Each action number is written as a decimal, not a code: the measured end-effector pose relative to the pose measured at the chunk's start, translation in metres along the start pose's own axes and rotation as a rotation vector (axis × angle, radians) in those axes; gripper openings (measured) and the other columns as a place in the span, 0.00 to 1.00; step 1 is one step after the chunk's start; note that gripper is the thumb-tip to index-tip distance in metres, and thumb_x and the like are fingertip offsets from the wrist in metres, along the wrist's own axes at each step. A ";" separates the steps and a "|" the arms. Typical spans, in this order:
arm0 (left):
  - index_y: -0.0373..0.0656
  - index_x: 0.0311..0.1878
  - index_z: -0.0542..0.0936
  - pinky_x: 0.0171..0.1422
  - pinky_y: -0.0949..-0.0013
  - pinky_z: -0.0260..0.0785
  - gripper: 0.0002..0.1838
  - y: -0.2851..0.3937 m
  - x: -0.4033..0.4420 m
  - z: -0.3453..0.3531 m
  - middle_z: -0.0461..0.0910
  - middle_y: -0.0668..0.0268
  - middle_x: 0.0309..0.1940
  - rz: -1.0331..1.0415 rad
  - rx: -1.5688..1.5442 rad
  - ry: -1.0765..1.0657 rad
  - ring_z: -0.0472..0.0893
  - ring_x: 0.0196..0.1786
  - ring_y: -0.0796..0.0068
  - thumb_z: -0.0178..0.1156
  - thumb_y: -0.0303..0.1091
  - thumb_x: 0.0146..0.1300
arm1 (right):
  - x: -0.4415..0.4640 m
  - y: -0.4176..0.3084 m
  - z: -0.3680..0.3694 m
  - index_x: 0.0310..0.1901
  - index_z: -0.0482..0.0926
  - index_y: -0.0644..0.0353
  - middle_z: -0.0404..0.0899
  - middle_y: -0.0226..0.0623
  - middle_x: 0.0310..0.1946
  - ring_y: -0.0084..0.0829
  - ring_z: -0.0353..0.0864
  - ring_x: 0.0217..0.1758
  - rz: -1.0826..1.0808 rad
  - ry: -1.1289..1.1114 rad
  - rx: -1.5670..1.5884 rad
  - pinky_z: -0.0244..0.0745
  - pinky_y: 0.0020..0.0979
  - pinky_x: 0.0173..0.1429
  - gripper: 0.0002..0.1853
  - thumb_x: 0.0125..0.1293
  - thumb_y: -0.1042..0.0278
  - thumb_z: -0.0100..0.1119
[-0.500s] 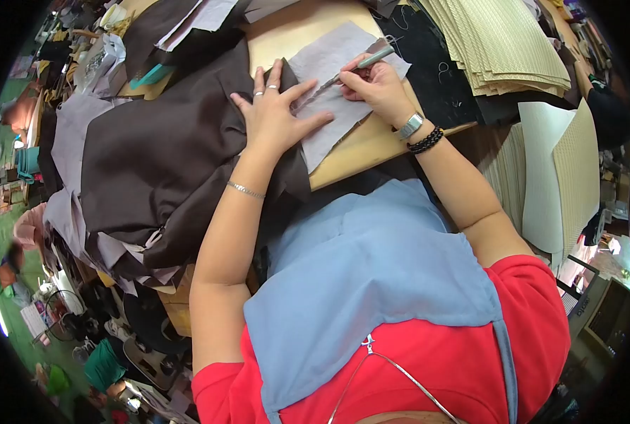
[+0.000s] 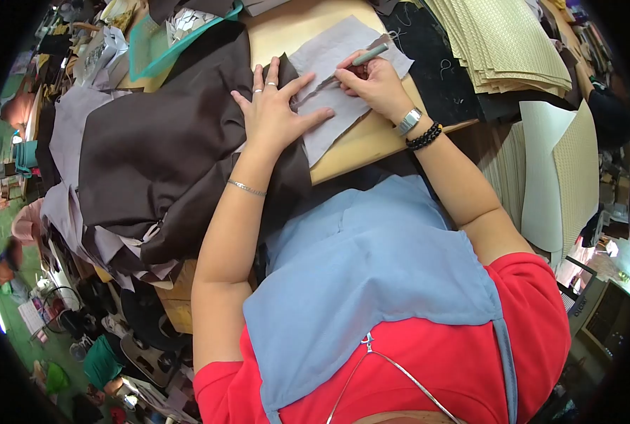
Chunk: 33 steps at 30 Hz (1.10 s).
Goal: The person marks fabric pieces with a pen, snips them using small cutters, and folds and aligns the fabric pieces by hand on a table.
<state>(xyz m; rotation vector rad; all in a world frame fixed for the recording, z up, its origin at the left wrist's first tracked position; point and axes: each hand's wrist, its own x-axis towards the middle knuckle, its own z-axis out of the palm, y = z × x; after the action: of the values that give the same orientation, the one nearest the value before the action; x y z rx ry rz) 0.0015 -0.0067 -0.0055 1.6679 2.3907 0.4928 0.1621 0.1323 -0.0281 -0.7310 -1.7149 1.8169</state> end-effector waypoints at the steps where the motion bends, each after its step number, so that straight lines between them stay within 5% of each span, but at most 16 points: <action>1: 0.73 0.62 0.80 0.72 0.19 0.34 0.41 0.000 0.000 0.000 0.54 0.58 0.79 0.001 -0.003 0.001 0.48 0.81 0.51 0.71 0.72 0.39 | 0.002 0.003 -0.002 0.43 0.78 0.61 0.80 0.28 0.34 0.15 0.79 0.34 -0.014 -0.028 -0.023 0.77 0.18 0.36 0.06 0.69 0.71 0.63; 8: 0.72 0.62 0.80 0.70 0.17 0.34 0.40 -0.003 0.000 0.005 0.56 0.59 0.78 0.023 -0.020 0.039 0.49 0.81 0.49 0.73 0.69 0.40 | -0.002 -0.014 0.015 0.41 0.80 0.64 0.83 0.31 0.32 0.16 0.76 0.29 0.104 -0.070 -0.078 0.72 0.20 0.29 0.09 0.66 0.67 0.65; 23: 0.73 0.62 0.80 0.71 0.18 0.34 0.40 0.000 0.001 0.000 0.54 0.61 0.79 -0.005 -0.023 0.008 0.48 0.82 0.53 0.74 0.66 0.40 | -0.003 -0.021 0.018 0.45 0.81 0.61 0.84 0.33 0.39 0.21 0.81 0.37 0.298 -0.124 0.011 0.83 0.26 0.40 0.13 0.64 0.63 0.67; 29: 0.73 0.62 0.80 0.73 0.20 0.34 0.39 -0.004 -0.001 0.003 0.57 0.57 0.77 0.040 -0.016 0.047 0.50 0.81 0.52 0.70 0.70 0.43 | -0.011 -0.044 0.021 0.43 0.78 0.55 0.83 0.30 0.36 0.19 0.83 0.37 0.330 -0.295 0.360 0.82 0.23 0.41 0.07 0.68 0.65 0.65; 33: 0.72 0.61 0.81 0.73 0.21 0.34 0.37 -0.015 -0.011 -0.009 0.59 0.58 0.77 0.053 -0.020 -0.008 0.51 0.81 0.55 0.71 0.67 0.45 | -0.011 -0.014 0.023 0.44 0.75 0.56 0.82 0.31 0.39 0.21 0.84 0.39 0.210 -0.047 0.202 0.84 0.23 0.42 0.08 0.70 0.66 0.63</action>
<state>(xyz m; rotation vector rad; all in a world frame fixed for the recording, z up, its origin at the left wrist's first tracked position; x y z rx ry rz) -0.0103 -0.0232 -0.0034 1.7258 2.3332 0.5152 0.1541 0.1088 -0.0126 -0.8121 -1.5006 2.1289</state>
